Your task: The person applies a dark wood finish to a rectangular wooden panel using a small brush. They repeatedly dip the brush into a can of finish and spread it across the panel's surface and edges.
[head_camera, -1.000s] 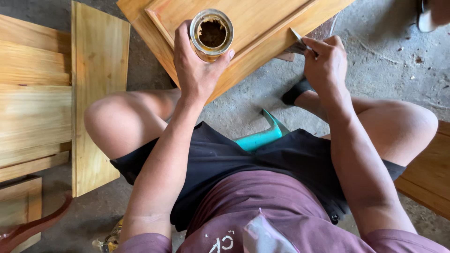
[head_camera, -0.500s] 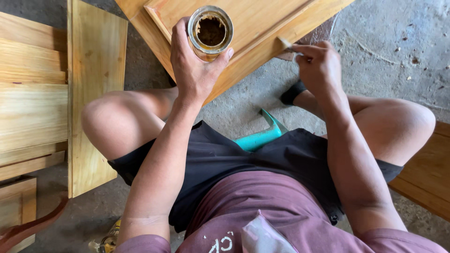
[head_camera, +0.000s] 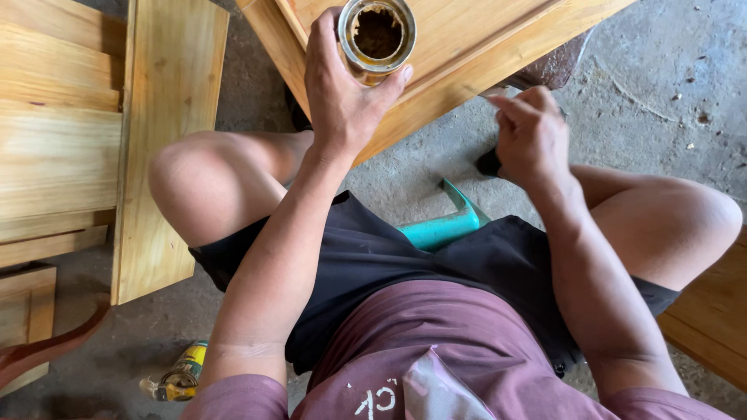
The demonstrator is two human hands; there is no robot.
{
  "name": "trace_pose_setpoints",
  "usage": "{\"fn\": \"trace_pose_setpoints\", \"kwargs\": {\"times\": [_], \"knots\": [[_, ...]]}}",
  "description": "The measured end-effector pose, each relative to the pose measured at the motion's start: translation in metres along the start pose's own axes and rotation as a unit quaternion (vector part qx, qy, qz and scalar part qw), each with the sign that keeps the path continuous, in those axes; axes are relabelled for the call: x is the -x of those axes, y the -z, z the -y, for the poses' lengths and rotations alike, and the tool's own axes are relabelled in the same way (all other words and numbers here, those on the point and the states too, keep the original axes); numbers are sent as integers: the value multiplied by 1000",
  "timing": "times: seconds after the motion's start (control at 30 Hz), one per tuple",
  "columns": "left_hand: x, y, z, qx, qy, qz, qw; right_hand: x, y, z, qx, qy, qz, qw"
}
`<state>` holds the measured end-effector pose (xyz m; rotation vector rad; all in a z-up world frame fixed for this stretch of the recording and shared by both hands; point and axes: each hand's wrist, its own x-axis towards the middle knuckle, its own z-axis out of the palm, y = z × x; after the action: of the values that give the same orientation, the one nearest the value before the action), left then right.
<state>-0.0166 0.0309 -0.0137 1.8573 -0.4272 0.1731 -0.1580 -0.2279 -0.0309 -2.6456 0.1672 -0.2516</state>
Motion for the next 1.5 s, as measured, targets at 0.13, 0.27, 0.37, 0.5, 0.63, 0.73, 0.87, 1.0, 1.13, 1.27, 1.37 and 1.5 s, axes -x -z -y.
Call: {"fn": "trace_pose_setpoints", "kwargs": {"times": [0.13, 0.27, 0.37, 0.5, 0.63, 0.73, 0.87, 1.0, 1.13, 1.27, 1.37, 1.5], "knots": [[2, -1, 2, -5, -13, 2, 1000, 0, -19, 27, 13, 64, 1, 998], [5, -3, 4, -10, -18, 10, 1000, 0, -30, 41, 26, 77, -10, 997], [4, -2, 3, -30, -12, 11, 999, 0, -26, 41, -22, 75, 18, 997], [3, -2, 6, -27, -11, 10, 1000, -2, -27, 38, 5, -3, 36, 999], [8, -9, 7, -17, -27, 14, 999, 6, -34, 40, -19, 47, 6, 999], [6, -6, 5, -26, -24, 18, 999, 2, -31, 42, -44, 52, 22, 997], [9, -7, 9, -40, -10, 27, 999, 12, -15, 33, -18, -1, 14, 1000], [9, -7, 11, -42, -20, 29, 999, 22, -14, 38, -16, 23, 5, 1000], [8, -9, 5, -28, -19, 24, 999, 19, -12, 38, -38, 13, 59, 997], [10, -8, 4, -16, -27, 26, 999, 20, -11, 30, 19, 1, 8, 1000], [6, -9, 1, -22, -22, 27, 999, 18, -12, 28, -42, 40, 40, 997], [6, -5, 5, -29, -4, 17, 999, 4, -12, 17, -1, 12, -6, 1000]]}}
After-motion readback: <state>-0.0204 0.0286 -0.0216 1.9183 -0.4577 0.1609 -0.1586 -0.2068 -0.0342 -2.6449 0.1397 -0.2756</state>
